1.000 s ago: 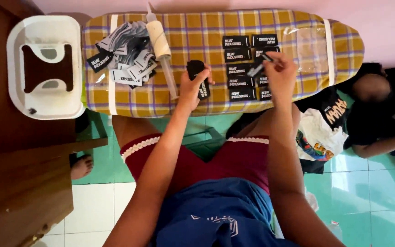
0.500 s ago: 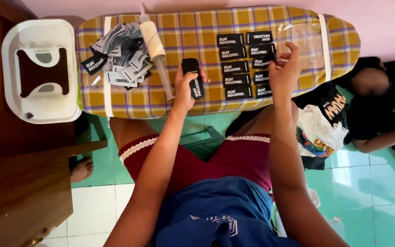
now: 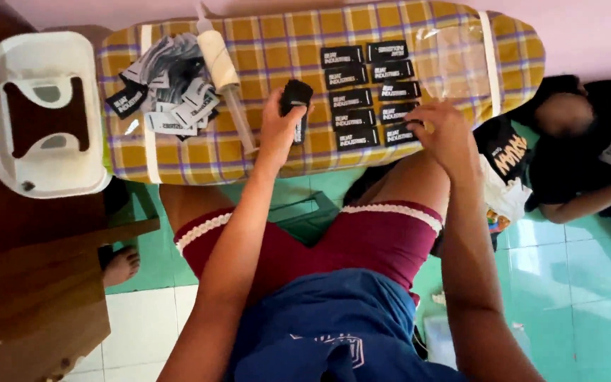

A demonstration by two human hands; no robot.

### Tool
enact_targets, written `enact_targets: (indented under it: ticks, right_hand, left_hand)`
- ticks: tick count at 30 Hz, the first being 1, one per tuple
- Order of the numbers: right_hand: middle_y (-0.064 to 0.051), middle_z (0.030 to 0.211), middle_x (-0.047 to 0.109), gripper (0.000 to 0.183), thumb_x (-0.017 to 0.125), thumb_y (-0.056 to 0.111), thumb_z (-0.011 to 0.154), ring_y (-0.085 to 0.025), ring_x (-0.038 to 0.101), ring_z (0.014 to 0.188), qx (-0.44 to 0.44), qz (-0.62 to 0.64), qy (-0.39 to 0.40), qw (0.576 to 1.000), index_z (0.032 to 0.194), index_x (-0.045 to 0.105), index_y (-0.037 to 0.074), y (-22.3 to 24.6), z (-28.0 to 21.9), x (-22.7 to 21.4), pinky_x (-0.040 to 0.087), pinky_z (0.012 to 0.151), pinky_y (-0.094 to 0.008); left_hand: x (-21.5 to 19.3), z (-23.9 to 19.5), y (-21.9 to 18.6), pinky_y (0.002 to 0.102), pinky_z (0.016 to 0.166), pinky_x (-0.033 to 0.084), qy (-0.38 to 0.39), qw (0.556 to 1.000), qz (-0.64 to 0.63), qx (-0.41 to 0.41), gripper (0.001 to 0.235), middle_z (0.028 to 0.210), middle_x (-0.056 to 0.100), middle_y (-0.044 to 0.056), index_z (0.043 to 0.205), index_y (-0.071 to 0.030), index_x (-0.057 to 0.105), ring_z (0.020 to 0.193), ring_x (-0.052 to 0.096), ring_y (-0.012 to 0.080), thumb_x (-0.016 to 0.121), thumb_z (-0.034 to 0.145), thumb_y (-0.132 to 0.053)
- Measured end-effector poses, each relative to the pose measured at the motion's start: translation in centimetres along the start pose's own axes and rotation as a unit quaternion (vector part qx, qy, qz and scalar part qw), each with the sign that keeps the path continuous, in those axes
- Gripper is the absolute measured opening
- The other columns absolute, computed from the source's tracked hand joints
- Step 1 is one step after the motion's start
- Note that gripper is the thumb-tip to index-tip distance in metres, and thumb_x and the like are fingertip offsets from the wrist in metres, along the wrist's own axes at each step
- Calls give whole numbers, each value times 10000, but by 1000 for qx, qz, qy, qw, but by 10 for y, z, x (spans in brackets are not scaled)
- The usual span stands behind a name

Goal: The person sits at a table and repeatedly picks up small black rectangular tags, peeling off backing or separating them, then placing them in neat rows on a yellow plaid surface. The person handles the tags one at a time, occasionally adjusting the arrangement.

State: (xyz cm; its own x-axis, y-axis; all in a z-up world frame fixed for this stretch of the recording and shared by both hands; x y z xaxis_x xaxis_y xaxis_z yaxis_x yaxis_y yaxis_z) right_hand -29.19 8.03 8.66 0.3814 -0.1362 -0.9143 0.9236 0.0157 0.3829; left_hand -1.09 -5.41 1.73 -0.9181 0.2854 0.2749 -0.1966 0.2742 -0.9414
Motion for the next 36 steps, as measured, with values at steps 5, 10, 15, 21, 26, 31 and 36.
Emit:
enact_targets:
  ticks: [5, 10, 15, 21, 26, 31, 36]
  right_hand:
    - [-125, 1060, 777, 169, 821, 7, 913, -296, 683, 975, -103, 22, -41, 994, 1081, 802, 19, 7, -15, 4, 553, 871, -411]
    - [-93, 1045, 768, 288, 858, 46, 879, -286, 636, 967, -110, -14, -54, 992, 1157, 782, 51, 7, -15, 4, 554, 807, -393]
    - [-140, 1108, 647, 317, 751, 115, 960, -348, 578, 1069, -58, -34, 31, 997, 1276, 748, 94, -10, -11, 20, 509, 842, -470]
    - [-144, 1146, 596, 163, 739, 73, 946, -362, 574, 1063, -50, -8, 32, 998, 1107, 749, 100, -4, -7, 14, 466, 909, -474]
    - [-128, 1093, 657, 102, 706, 0, 968, -338, 595, 984, -102, 0, 2, 995, 1016, 761, 72, 5, 6, -4, 477, 895, -442]
    - [-60, 1126, 699, 43, 726, 158, 966, -321, 640, 1083, -149, -86, -7, 985, 1004, 705, 154, -27, 27, 33, 531, 924, -418]
    - [-41, 938, 716, 114, 777, 162, 875, -294, 671, 1021, -102, -115, 23, 988, 957, 699, 161, -31, 34, 45, 546, 866, -430]
  left_hand:
    - [3, 7, -50, 303, 776, 589, -22, 954, 298, 18, 443, 1253, 674, 150, 1285, -146, 485, 938, 706, 200, 707, 903, -109]
    - [-5, 39, -54, 323, 479, 395, 32, 859, 507, 65, 553, 840, 590, 76, 1400, -103, 382, 627, 533, 178, 667, 931, -37]
    - [-14, 53, -51, 483, 1013, 490, 28, 809, 585, 56, 384, 1268, 574, 163, 1280, -81, 634, 1185, 559, 354, 749, 923, -164]
    - [4, 28, -60, 404, 1001, 570, -78, 682, 675, 269, 575, 1359, 564, 188, 1341, -35, 569, 1231, 577, 321, 840, 835, -80]
    - [38, -14, -70, 450, 1086, 514, -54, 700, 571, 426, 441, 1284, 577, 148, 1232, -47, 554, 1217, 570, 308, 816, 878, -12]
    - [45, -13, 3, 447, 971, 534, 44, 766, 473, 433, 124, 1182, 616, 104, 1053, -98, 686, 1135, 655, 317, 688, 935, -60]
    - [27, -13, 14, 420, 879, 544, 9, 834, 366, 413, 117, 1089, 645, 61, 990, -149, 691, 1009, 683, 315, 680, 900, -76]
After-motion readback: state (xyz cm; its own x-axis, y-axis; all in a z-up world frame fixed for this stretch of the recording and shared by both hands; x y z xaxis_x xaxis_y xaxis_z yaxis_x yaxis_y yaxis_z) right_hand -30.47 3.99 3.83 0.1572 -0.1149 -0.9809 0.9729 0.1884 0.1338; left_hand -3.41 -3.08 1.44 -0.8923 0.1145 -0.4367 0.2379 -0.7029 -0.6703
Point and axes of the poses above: each hand's wrist, its own z-axis towards the middle knuckle, its own x-axis out of the palm, y = z × x, the point moved 5 cm from there along z, towards the middle knuckle
